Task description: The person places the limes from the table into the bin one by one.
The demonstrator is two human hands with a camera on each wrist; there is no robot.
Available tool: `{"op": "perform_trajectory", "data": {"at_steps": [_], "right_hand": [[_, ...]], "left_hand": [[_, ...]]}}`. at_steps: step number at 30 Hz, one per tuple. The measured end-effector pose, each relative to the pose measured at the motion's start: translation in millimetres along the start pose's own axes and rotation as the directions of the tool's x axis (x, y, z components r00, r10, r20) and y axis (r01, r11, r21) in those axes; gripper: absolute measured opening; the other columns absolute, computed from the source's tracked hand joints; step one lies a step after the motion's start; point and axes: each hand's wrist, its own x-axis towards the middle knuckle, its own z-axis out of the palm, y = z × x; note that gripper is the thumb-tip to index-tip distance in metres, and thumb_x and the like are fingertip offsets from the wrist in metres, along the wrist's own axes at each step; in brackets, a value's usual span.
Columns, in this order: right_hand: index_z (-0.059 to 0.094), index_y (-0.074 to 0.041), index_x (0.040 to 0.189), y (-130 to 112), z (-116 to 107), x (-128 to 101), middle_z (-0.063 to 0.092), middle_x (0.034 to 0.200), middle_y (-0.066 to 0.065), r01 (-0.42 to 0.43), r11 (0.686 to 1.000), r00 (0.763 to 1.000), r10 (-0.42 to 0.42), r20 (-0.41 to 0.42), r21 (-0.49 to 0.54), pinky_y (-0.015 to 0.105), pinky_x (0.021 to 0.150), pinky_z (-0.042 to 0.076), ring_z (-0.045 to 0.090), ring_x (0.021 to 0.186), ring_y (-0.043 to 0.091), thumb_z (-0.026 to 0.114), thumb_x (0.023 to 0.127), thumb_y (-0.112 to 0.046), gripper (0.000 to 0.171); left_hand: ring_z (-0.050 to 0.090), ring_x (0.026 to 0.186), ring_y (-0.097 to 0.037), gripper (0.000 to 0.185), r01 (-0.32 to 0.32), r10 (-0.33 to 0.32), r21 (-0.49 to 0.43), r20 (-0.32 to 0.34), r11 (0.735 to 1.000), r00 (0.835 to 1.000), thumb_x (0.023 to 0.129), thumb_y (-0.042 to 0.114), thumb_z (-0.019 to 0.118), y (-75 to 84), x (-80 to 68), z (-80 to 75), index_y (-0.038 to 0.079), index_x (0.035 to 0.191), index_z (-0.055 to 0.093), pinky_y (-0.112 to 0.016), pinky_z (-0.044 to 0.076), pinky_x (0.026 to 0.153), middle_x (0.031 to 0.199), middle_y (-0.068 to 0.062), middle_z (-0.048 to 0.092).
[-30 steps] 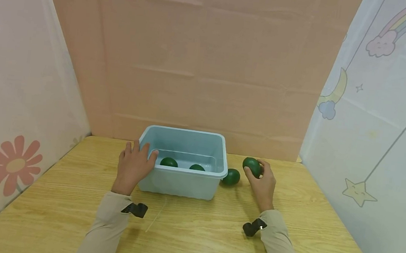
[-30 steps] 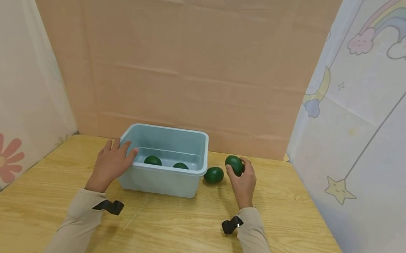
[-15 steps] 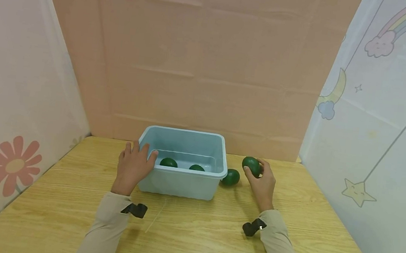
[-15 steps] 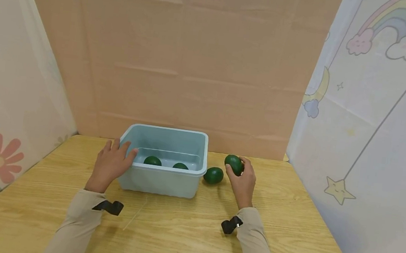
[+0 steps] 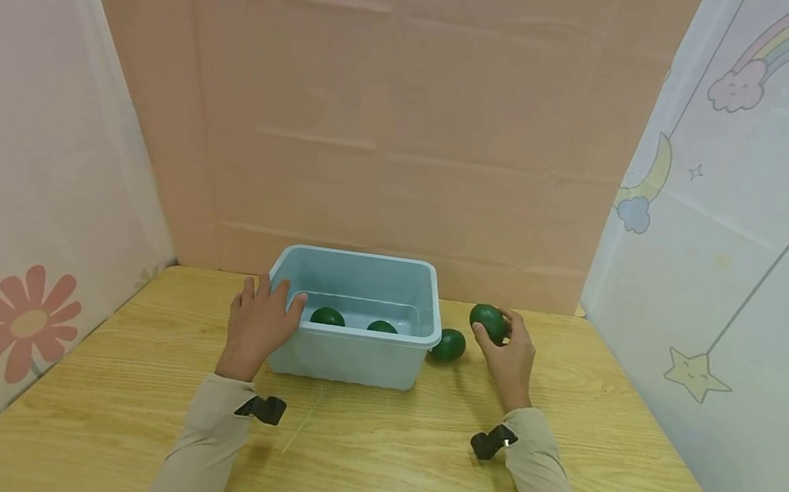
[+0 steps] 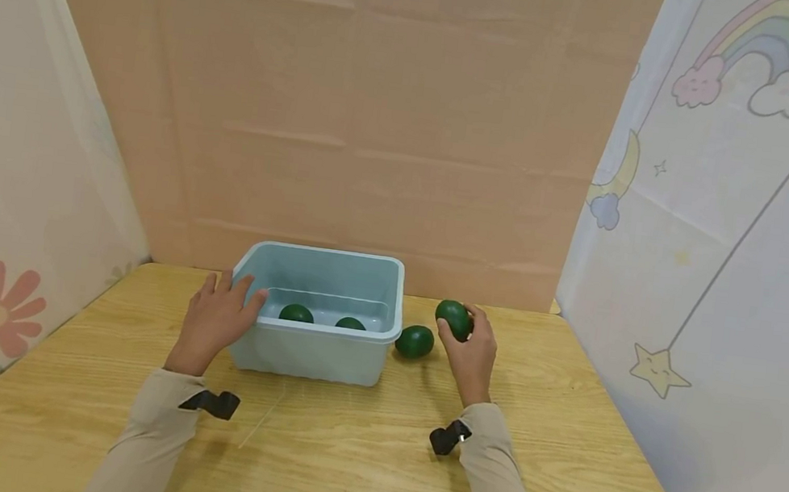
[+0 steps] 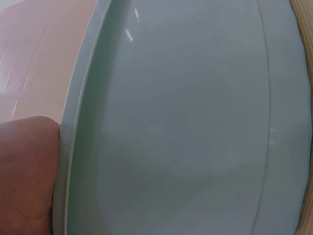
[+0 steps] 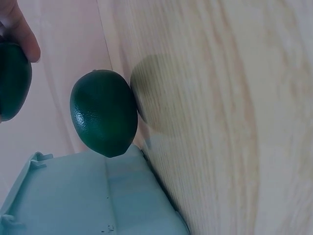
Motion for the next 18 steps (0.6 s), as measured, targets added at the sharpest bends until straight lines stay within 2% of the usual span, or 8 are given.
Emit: {"op": "perform_trajectory", "data": {"at_steps": [18], "right_hand": [[0.06, 0.0, 0.13, -0.4, 0.5, 0.5, 0.068, 0.109, 0.02, 0.008, 1.0, 1.0, -0.008, -0.008, 0.001, 0.024, 0.068, 0.047, 0.065, 0.094, 0.031, 0.08, 0.087, -0.025, 0.054]], "left_hand": [[0.008, 0.144, -0.058, 0.059, -0.002, 0.002, 0.003, -0.001, 1.0, 1.0, 0.107, 0.039, 0.035, 0.7, -0.8, -0.2, -0.004, 0.149, 0.041, -0.069, 0.017, 0.111, 0.156, -0.036, 0.02]]}}
